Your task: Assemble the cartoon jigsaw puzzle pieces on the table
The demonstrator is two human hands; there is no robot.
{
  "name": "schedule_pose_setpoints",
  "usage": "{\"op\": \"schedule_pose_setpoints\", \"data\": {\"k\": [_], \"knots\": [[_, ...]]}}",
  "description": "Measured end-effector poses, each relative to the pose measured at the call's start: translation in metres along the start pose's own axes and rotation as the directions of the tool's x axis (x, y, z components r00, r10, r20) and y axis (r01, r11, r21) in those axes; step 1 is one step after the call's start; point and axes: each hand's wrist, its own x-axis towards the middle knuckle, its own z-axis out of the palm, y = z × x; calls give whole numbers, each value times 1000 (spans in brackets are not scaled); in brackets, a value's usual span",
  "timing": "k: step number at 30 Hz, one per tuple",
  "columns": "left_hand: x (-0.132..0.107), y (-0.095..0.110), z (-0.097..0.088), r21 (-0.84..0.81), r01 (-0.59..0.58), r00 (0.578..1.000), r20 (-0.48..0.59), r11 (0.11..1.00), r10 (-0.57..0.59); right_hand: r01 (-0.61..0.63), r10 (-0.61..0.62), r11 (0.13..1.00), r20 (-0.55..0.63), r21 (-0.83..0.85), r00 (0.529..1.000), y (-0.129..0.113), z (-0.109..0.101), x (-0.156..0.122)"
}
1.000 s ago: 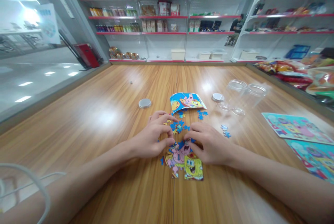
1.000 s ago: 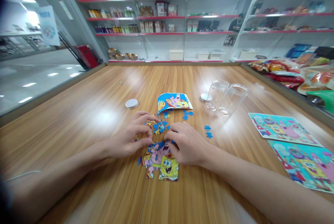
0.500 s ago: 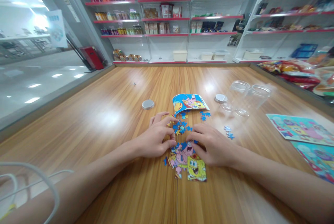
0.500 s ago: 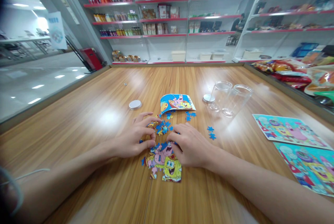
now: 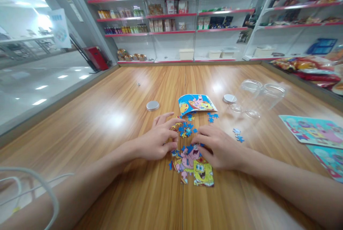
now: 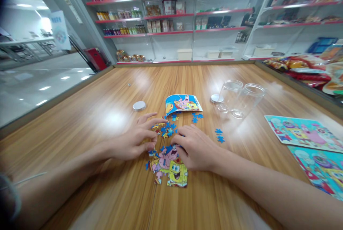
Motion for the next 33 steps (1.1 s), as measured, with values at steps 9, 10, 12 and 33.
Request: {"op": "schedule_pose_setpoints", "data": {"k": [9,10,12,33], "knots": [[-2,4,6,13,-24,999,38,1000,23,3,-3,1000,-19,-3,1000,-1,0,-3],[-2,4,6,5,-34,999,24,999,34,6,-6,1000,-22,-2,1000,-1,0,-4],[-3,2,5,-2,-54,999,7,999,54,10,-10,1000,-28,0,1000,0,0,-4],[7,32,28,-56,-102,893,-445,993,67,245,-186,961,-347,133,919,-10,4,7]]}}
